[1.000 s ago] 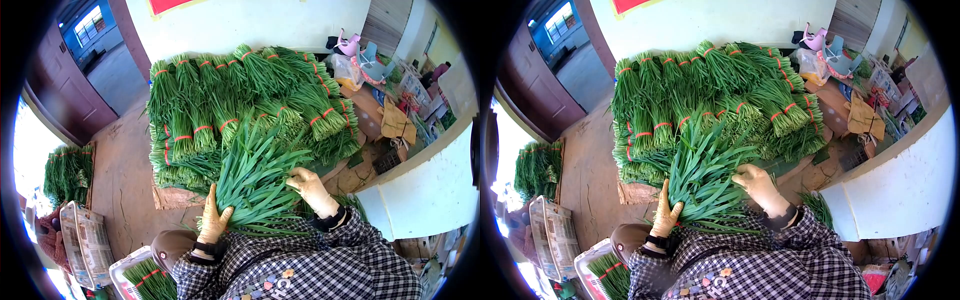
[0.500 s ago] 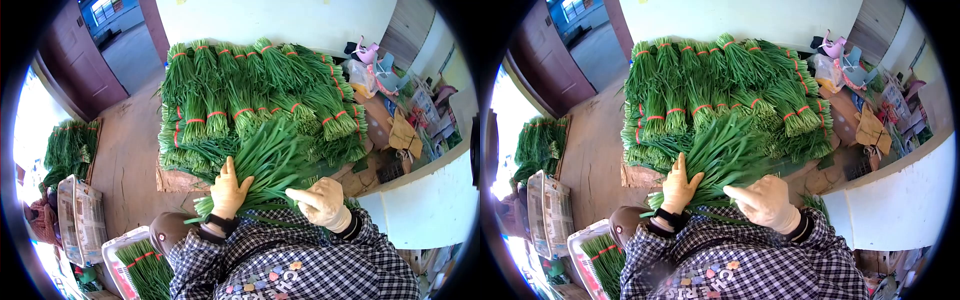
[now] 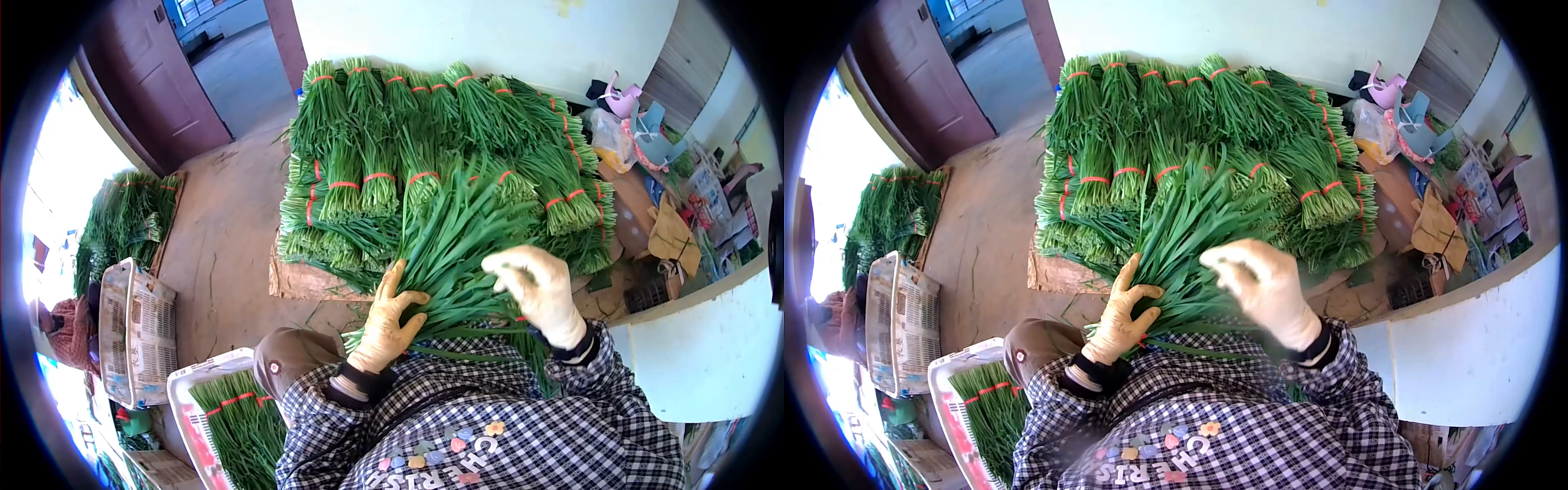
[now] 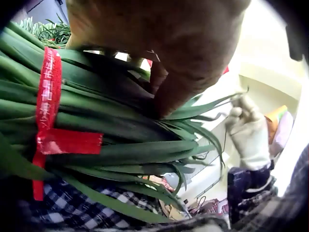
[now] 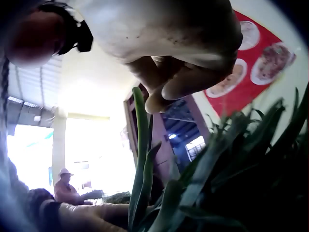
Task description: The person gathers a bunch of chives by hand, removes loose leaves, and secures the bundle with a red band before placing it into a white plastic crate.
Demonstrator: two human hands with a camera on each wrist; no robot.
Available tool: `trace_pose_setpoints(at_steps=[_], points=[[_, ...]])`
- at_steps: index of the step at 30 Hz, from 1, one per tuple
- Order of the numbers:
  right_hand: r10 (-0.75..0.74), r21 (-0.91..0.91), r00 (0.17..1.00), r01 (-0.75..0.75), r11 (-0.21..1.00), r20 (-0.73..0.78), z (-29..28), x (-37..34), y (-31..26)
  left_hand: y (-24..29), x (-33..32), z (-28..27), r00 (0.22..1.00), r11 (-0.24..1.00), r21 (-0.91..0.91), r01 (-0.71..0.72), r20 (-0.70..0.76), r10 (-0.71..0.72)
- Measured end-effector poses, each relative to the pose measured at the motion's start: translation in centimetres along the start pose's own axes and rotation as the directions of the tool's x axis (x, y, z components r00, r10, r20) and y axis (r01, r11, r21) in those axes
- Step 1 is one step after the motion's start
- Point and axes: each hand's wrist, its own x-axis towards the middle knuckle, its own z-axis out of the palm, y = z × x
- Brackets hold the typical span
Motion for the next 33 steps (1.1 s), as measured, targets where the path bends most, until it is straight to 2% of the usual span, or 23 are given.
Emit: trace_pose_setpoints(at_steps=[1, 2, 4, 5, 6, 7, 8, 10, 12, 14, 15, 18, 19, 20, 22, 23, 25, 28, 31, 32, 33], points=[[-0.313, -0.162, 0.949, 0.313, 0.936, 0.031, 0.5, -0.3, 0.3, -0.2, 0.1, 0.1, 1.000, 1.000, 0.016, -0.019, -0.004, 0.019], [-0.517, -0.239, 0.851, 0.524, 0.817, 0.097, 1.1, -0.5, -0.5, -0.3, 0.2, 0.2, 1.000, 1.000, 0.016, -0.016, -0.008, 0.016], [-0.516, -0.235, 0.848, 0.529, 0.816, 0.117, 1.6, -0.5, -3.6, -0.6, 0.5, 0.7, 1.000, 1.000, 0.013, 0.015, -0.013, -0.015], [-0.548, -0.183, 0.827, 0.562, 0.806, 0.126, 2.0, 0.0, -2.9, -0.6, 0.7, 1.0, 1.000, 0.998, 0.067, 0.020, -0.024, -0.018], [-0.440, -0.092, 0.890, 0.451, 0.888, 0.124, 2.2, 0.1, -1.5, -0.3, 0.8, 1.1, 1.000, 0.998, 0.067, 0.020, -0.023, -0.019], [-0.275, 0.021, 0.960, 0.274, 0.961, 0.053, 2.6, 0.4, -1.0, 0.3, 1.0, 1.2, 0.999, 0.988, 0.146, 0.048, -0.025, -0.045], [-0.095, 0.144, 0.995, 0.093, 0.985, 0.005, 2.8, 0.8, -0.6, 0.7, 1.1, 1.4, 0.997, 0.972, 0.221, 0.074, -0.030, -0.069], [0.198, 0.284, 0.980, -0.193, 0.939, 0.011, 2.5, 1.6, 1.1, 1.0, 1.2, 1.9, 0.998, 0.961, 0.268, 0.062, -0.048, -0.051], [0.298, 0.395, 0.952, -0.302, 0.868, 0.072, 2.9, 1.3, 3.3, 1.1, 1.2, 2.1, 0.999, 0.949, 0.313, 0.042, -0.045, -0.029], [0.375, 0.376, 0.914, -0.406, 0.833, 0.157, 3.5, 0.2, 4.9, 1.2, 1.3, 2.0, 0.998, 0.951, 0.303, 0.053, -0.048, -0.041], [0.414, 0.376, 0.898, -0.440, 0.816, 0.152, 4.0, -0.5, 4.4, 1.2, 1.3, 2.1, 0.997, 0.953, 0.294, 0.068, -0.051, -0.055], [0.467, 0.294, 0.852, -0.521, 0.801, 0.236, 5.1, -2.4, 5.3, 0.8, 1.3, 2.1, 0.997, 0.961, 0.269, 0.068, -0.053, -0.056], [0.488, 0.323, 0.833, -0.551, 0.769, 0.259, 5.9, -3.3, 6.2, 0.9, 1.3, 2.1, 0.997, 0.960, 0.271, 0.068, -0.050, -0.057], [0.431, 0.402, 0.852, -0.521, 0.753, 0.296, 6.8, -4.4, 7.7, 1.0, 1.3, 2.0, 0.997, 0.955, 0.286, 0.078, -0.023, -0.075], [0.438, 0.381, 0.835, -0.544, 0.748, 0.333, 7.4, -4.7, 8.0, 1.0, 1.5, 1.5, 0.996, 0.949, 0.304, 0.083, 0.009, -0.090], [0.412, 0.325, 0.850, -0.511, 0.796, 0.327, 7.1, -4.5, 8.2, 0.4, 1.6, 0.5, 0.994, 0.982, 0.188, 0.028, 0.095, -0.046], [0.411, 0.328, 0.842, -0.521, 0.788, 0.349, 6.8, -4.0, 8.1, -0.2, 1.9, -1.5, 0.970, 1.000, 0.000, -0.016, 0.241, 0.016], [0.404, 0.355, 0.834, -0.533, 0.768, 0.376, 6.9, -4.1, 8.2, -0.3, 1.8, -2.0, 0.960, 1.000, 0.015, 0.014, 0.279, -0.017], [0.403, 0.367, 0.850, -0.514, 0.776, 0.339, 7.6, -4.4, 7.9, -0.1, 1.5, -1.3, 0.962, 0.993, 0.122, 0.005, 0.269, -0.038], [0.284, 0.333, 0.913, -0.376, 0.865, 0.294, 7.9, -4.6, 7.9, 0.0, 1.5, -1.1, 0.967, 0.987, 0.160, -0.001, 0.253, -0.040], [0.088, 0.171, 0.968, -0.130, 0.977, 0.233, 8.0, -4.6, 7.2, -0.1, 1.4, -0.7, 0.973, 0.985, 0.172, -0.017, 0.231, -0.024]])
